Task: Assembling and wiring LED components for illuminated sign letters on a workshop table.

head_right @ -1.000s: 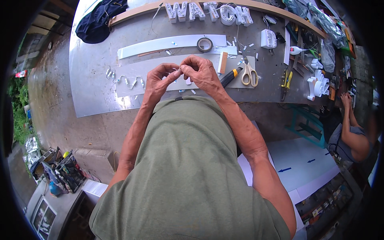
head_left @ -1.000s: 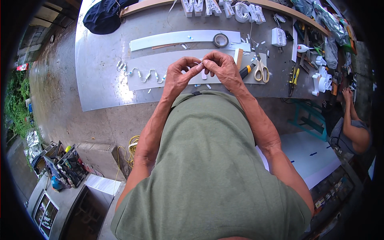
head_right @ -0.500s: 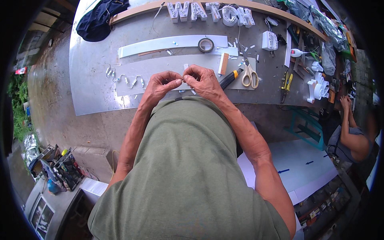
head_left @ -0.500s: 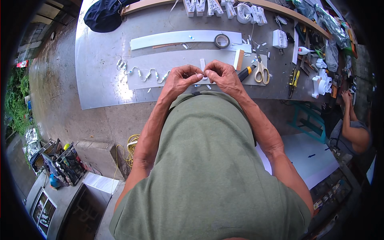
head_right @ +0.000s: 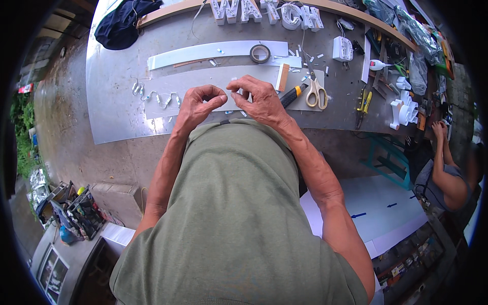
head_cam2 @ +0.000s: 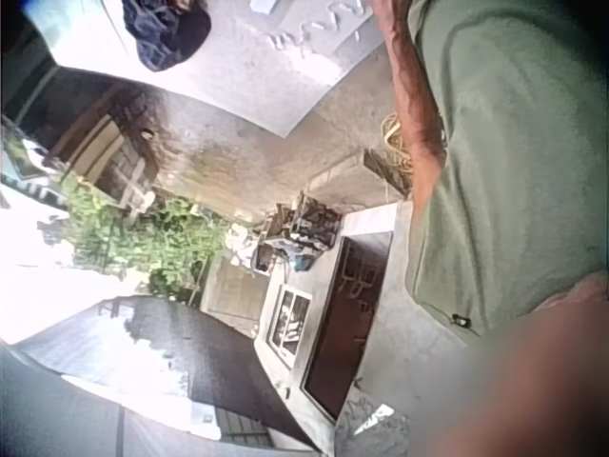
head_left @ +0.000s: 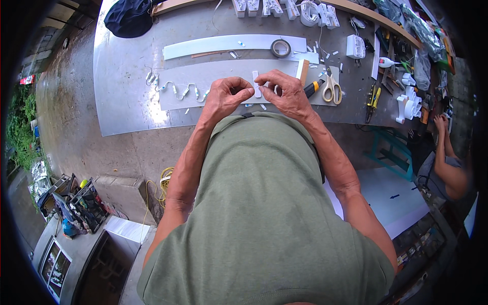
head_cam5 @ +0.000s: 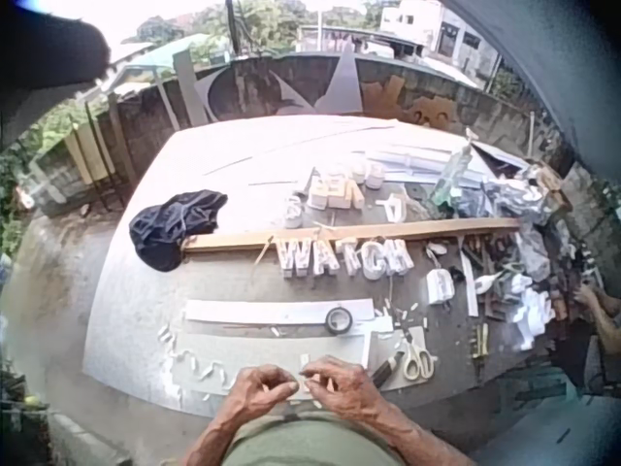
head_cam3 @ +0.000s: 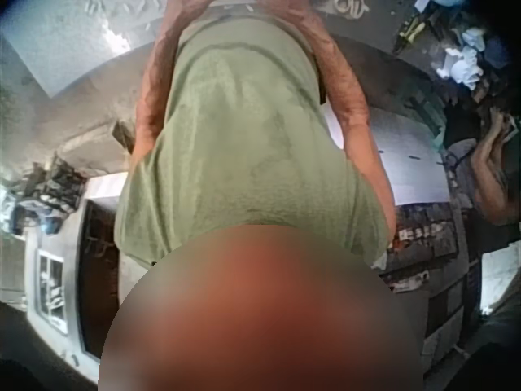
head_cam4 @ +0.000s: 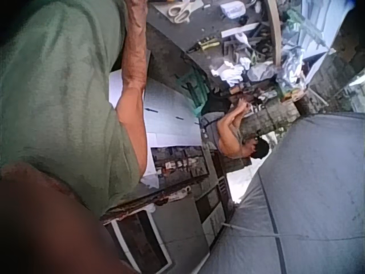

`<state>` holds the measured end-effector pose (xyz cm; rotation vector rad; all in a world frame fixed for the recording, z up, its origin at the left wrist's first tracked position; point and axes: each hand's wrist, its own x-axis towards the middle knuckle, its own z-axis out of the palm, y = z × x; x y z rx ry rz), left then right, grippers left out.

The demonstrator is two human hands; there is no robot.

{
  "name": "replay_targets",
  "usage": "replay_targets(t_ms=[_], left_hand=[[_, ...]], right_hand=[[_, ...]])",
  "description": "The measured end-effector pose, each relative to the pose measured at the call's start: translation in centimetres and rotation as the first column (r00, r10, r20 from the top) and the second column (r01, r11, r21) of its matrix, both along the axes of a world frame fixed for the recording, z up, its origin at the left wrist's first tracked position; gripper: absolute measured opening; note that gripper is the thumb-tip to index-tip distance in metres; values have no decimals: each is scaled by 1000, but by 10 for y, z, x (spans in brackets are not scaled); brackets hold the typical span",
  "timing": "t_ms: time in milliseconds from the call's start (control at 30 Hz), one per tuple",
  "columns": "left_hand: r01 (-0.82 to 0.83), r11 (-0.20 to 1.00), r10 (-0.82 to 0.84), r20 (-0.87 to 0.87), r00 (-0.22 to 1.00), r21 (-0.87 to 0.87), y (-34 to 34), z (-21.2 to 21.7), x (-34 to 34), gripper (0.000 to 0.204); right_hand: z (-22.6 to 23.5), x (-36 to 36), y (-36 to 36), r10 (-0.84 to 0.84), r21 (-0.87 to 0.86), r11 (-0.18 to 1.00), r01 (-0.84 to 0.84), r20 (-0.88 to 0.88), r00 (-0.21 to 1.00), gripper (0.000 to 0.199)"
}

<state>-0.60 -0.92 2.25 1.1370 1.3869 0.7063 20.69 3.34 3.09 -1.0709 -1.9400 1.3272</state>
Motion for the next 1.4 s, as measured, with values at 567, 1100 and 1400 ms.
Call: replay_targets(t_ms=[567,1100,1400], left_hand=[[-8,996,19,-121,992,89,-5,1,12,20],[-349,930,361,436,824,-110,-2,0,-3,16],[-353,907,420,571,705,-231,-3,6,-7,15]], right_hand=[[-9,-7,-5,59,323,942,-89,102,993,10],[-5,33,46,-362,246,924,294,311,879,19],[16,-16,7,-60,-86,994,60,-5,998,27]])
